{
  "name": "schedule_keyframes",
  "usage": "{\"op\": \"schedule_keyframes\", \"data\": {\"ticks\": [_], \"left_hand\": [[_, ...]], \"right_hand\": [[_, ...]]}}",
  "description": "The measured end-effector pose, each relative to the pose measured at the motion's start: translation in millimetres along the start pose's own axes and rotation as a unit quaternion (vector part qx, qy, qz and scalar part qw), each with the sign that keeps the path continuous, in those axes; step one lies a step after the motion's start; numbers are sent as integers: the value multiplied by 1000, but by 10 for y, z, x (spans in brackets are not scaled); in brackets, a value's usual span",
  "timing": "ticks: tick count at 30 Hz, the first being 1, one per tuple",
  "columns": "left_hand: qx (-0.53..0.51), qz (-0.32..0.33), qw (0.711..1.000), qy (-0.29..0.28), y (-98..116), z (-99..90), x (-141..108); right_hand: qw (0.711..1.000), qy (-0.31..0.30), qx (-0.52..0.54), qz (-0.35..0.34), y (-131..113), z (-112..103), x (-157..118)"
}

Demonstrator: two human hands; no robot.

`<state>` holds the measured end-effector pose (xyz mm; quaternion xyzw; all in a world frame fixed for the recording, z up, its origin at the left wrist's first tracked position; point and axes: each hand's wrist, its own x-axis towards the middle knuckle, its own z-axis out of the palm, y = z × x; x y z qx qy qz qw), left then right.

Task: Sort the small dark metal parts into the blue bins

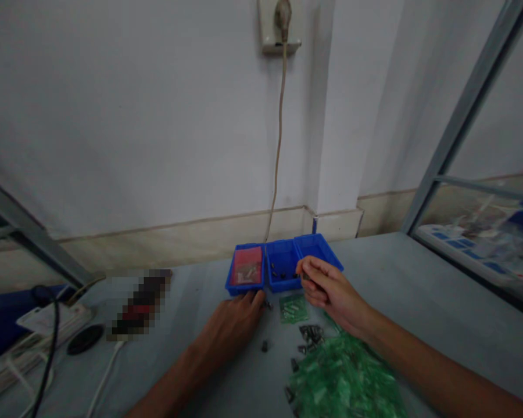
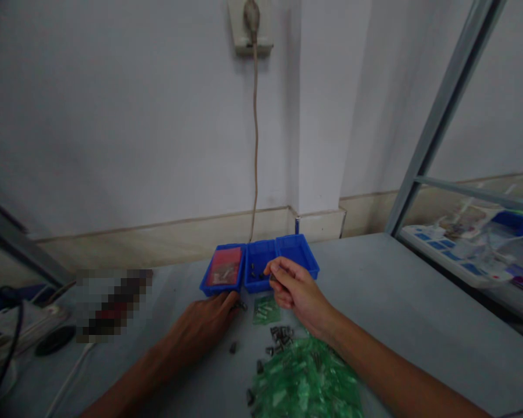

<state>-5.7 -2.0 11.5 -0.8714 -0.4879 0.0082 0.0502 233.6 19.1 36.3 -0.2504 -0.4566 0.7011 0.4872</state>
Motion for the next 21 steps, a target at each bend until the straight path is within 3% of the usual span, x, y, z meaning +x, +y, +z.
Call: {"op": "schedule_keyframes", "data": {"ticks": [10, 21], "left_hand": [[-30, -9, 999, -14, -19, -8, 1], [-27, -15, 999, -24, -6, -46, -4]], "right_hand": [[999, 3, -31, -40, 27, 4, 9], [999, 9, -37, -28, 31, 4, 13]]}}
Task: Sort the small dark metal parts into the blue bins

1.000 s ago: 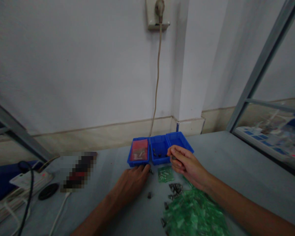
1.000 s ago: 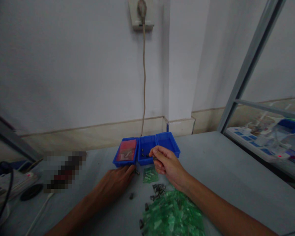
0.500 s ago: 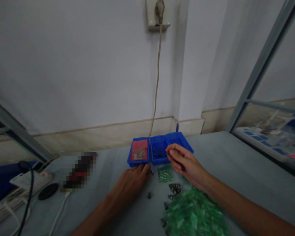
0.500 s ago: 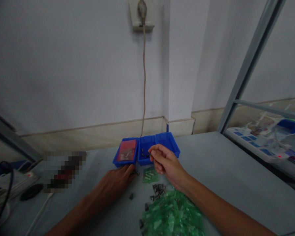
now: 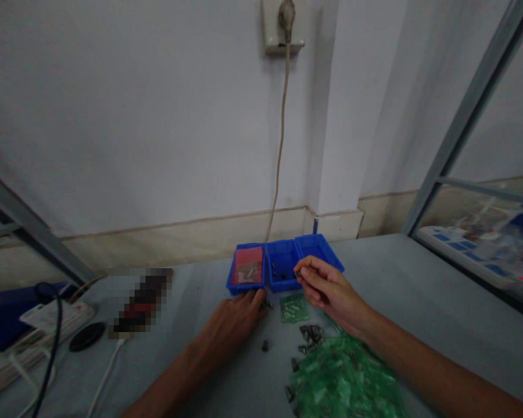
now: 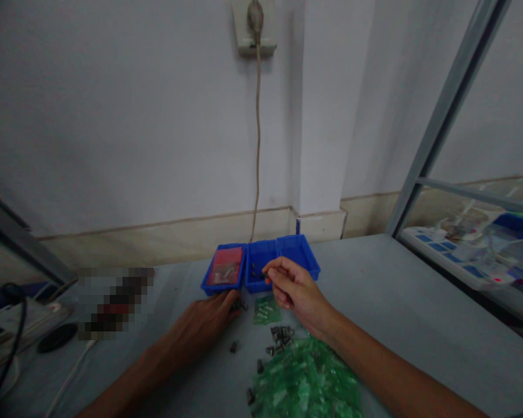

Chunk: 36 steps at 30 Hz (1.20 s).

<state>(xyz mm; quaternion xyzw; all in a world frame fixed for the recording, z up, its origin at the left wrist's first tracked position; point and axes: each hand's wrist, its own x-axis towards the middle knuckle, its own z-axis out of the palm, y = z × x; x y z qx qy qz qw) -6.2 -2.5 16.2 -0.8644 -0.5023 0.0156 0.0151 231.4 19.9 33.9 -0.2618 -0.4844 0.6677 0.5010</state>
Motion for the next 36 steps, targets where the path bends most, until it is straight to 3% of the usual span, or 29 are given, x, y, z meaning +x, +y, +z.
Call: {"op": "schedule_keyframes", "data": {"ticks": [8, 27, 36], "left_hand": [[-5, 15, 1000, 16, -32, 78, 6], [25, 26, 999, -14, 25, -47, -24], [31, 19, 999, -25, 0, -19, 3]], "right_hand": [[1000, -4, 15, 9, 1, -8, 15], [998, -11, 57, 37, 3, -14, -12], [997, -19, 61, 41, -3, -21, -6]]}}
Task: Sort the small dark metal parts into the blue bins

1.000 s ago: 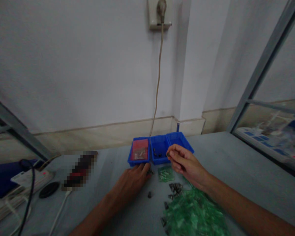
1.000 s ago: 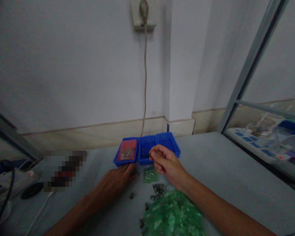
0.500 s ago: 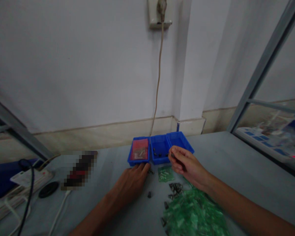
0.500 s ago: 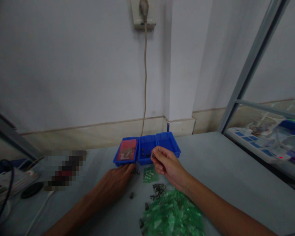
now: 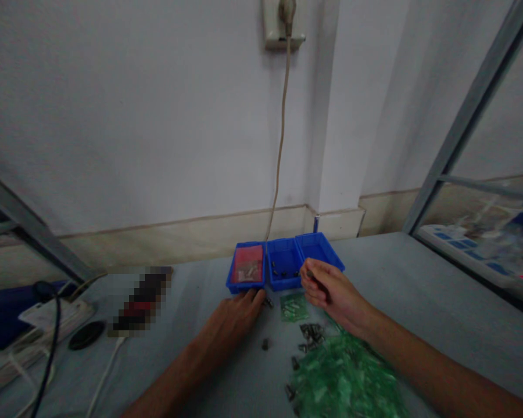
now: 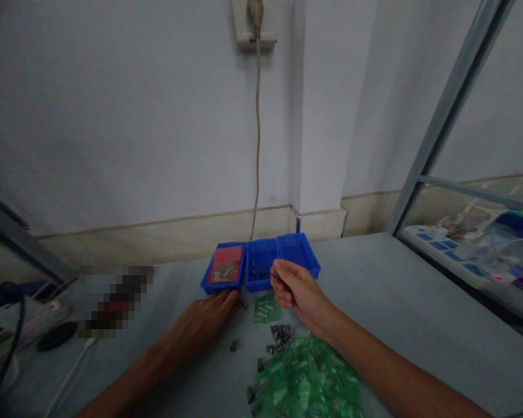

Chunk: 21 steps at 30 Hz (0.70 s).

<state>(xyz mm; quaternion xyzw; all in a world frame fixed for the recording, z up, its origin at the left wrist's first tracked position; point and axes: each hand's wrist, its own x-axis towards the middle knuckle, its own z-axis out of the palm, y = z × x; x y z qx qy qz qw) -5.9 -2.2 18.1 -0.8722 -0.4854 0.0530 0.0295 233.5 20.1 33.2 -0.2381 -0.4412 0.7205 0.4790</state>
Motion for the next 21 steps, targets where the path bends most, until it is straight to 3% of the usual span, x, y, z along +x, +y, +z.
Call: {"op": "schedule_keyframes", "data": {"ticks": [15, 21], "left_hand": [[2, -12, 1000, 23, -52, 135, 49], [6, -2, 1000, 27, -25, 69, 26]], "right_hand": [[1000, 6, 9, 2, 7, 3, 0], [1000, 7, 8, -1, 9, 5, 10]]}}
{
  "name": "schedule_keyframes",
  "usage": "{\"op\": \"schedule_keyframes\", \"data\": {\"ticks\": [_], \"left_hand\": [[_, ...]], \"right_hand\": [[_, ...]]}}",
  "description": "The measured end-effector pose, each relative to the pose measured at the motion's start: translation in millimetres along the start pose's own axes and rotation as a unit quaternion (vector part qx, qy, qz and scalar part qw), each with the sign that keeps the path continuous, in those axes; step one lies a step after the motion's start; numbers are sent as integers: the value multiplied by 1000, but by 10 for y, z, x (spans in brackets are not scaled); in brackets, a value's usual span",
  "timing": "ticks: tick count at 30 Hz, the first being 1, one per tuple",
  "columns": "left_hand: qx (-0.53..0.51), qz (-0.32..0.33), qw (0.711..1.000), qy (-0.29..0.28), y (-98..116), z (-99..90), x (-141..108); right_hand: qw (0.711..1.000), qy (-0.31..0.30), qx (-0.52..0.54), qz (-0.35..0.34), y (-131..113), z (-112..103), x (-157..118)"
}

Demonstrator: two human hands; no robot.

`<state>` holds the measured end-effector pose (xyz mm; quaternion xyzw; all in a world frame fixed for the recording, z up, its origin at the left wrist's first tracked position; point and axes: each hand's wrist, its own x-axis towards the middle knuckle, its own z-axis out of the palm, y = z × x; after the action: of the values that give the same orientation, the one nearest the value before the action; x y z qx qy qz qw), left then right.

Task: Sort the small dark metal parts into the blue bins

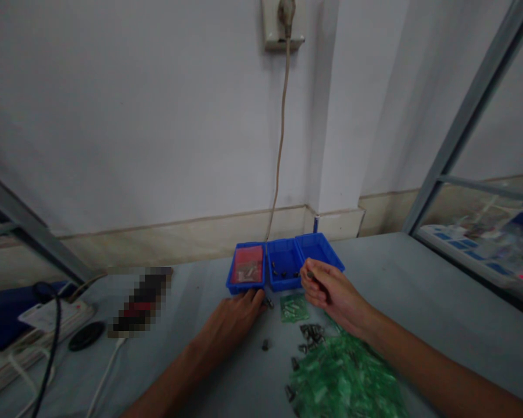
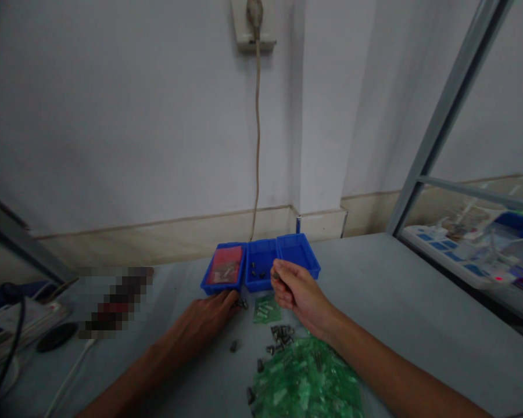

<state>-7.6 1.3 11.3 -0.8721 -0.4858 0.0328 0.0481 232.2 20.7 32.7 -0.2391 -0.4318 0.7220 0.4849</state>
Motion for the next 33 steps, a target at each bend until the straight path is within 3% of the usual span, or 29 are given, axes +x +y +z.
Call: {"op": "schedule_keyframes", "data": {"ticks": [19, 33], "left_hand": [[-8, 27, 999, 22, -39, 25, -7], [3, 1, 999, 52, -19, 150, 27]], "right_hand": [[1000, -3, 12, 2, -18, 10, -5], [1000, 0, 12, 8, -18, 6, 1]]}}
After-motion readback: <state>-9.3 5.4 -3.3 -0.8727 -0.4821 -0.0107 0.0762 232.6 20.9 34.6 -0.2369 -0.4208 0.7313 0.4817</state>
